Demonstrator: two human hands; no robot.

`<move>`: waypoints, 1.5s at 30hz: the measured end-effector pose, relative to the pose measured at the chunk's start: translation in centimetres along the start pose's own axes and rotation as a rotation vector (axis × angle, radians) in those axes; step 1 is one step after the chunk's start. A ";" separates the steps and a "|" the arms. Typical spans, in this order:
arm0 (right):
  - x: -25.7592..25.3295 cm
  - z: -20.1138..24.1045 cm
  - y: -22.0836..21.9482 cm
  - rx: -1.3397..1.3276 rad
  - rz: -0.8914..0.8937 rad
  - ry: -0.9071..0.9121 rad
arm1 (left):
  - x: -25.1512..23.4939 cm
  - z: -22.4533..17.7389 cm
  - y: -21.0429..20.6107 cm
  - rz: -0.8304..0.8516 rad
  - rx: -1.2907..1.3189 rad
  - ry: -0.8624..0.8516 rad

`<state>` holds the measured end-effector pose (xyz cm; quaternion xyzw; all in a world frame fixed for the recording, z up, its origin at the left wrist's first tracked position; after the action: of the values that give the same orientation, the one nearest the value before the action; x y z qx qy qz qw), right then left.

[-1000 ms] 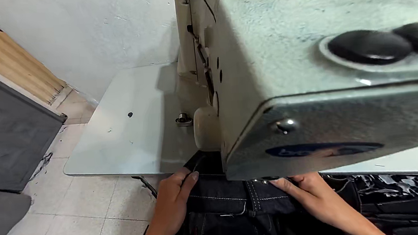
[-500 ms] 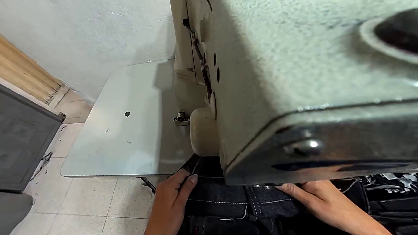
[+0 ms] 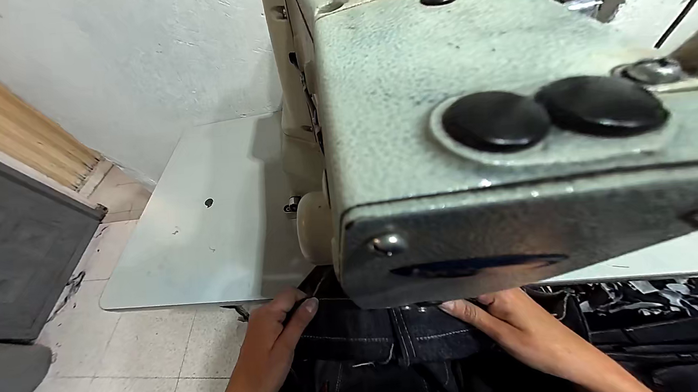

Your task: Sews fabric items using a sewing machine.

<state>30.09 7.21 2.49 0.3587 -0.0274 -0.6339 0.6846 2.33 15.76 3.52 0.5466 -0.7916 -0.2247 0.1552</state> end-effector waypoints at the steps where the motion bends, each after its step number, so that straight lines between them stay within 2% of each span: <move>1: 0.1 0.0 0.0 0.004 0.004 -0.006 | 0.0 0.0 -0.1 0.019 -0.006 0.006; 5: 0.3 -0.3 0.0 0.032 0.001 -0.026 | 0.2 -0.7 -0.4 0.058 -0.074 -0.004; 10: 0.4 0.5 0.7 0.195 -0.042 0.007 | 0.6 -4.2 -0.8 -0.072 -0.377 -0.139; 13: 0.2 1.5 1.2 0.329 -0.101 0.040 | 0.7 -6.2 -2.4 -0.123 -0.501 -0.255; 16: -0.2 2.1 1.0 0.384 -0.108 0.052 | 0.4 -7.1 -4.7 -0.086 -0.600 -0.284; 19: 0.1 1.8 0.2 0.373 -0.125 0.025 | -0.1 -6.3 -5.6 0.075 -0.453 -0.213; 20: 0.1 1.6 0.2 0.346 -0.139 0.018 | -0.3 -6.0 -5.5 0.077 -0.378 -0.206; 23: -1.0 1.0 0.7 0.289 -0.237 0.030 | -1.0 -6.2 -4.7 -0.076 -0.280 -0.229; 26: -2.8 0.8 1.5 0.383 -0.299 0.007 | -4.1 -5.0 -4.6 0.033 -0.261 0.018; 28: -3.5 0.3 1.7 0.370 -0.269 -0.053 | -5.4 -5.3 -4.5 0.062 -0.276 -0.027; 31: -3.2 0.2 1.9 0.375 -0.257 -0.051 | -4.6 -6.1 -5.2 0.305 -0.360 0.039; 33: -3.0 0.2 1.9 0.379 -0.260 -0.047 | -4.2 -6.6 -5.5 0.335 -0.352 -0.069; 35: -3.1 0.2 2.0 0.376 -0.268 -0.052 | -4.5 -6.3 -5.7 0.283 -0.321 -0.190; 37: -3.3 0.2 2.1 0.375 -0.274 -0.046 | -4.7 -5.9 -5.7 0.158 -0.312 -0.281; 41: -3.1 0.7 2.3 0.402 -0.296 -0.021 | -4.4 -5.9 -5.4 0.023 -0.358 -0.307; 45: -3.3 1.2 2.4 0.441 -0.307 0.034 | -3.9 -6.6 -5.1 0.006 -0.396 -0.332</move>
<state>30.90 9.48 6.00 0.5099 -0.0985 -0.7029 0.4860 11.02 16.66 6.42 0.4587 -0.7485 -0.4615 0.1279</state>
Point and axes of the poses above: each hand's wrist, its own x-axis away from the middle knuckle, its own y-axis out of the back of the hand, z = x × y, the point moved 9 cm from there along -x, towards the middle knuckle, and after that the axes turned 9 degrees about y, right-handed, at the moved point
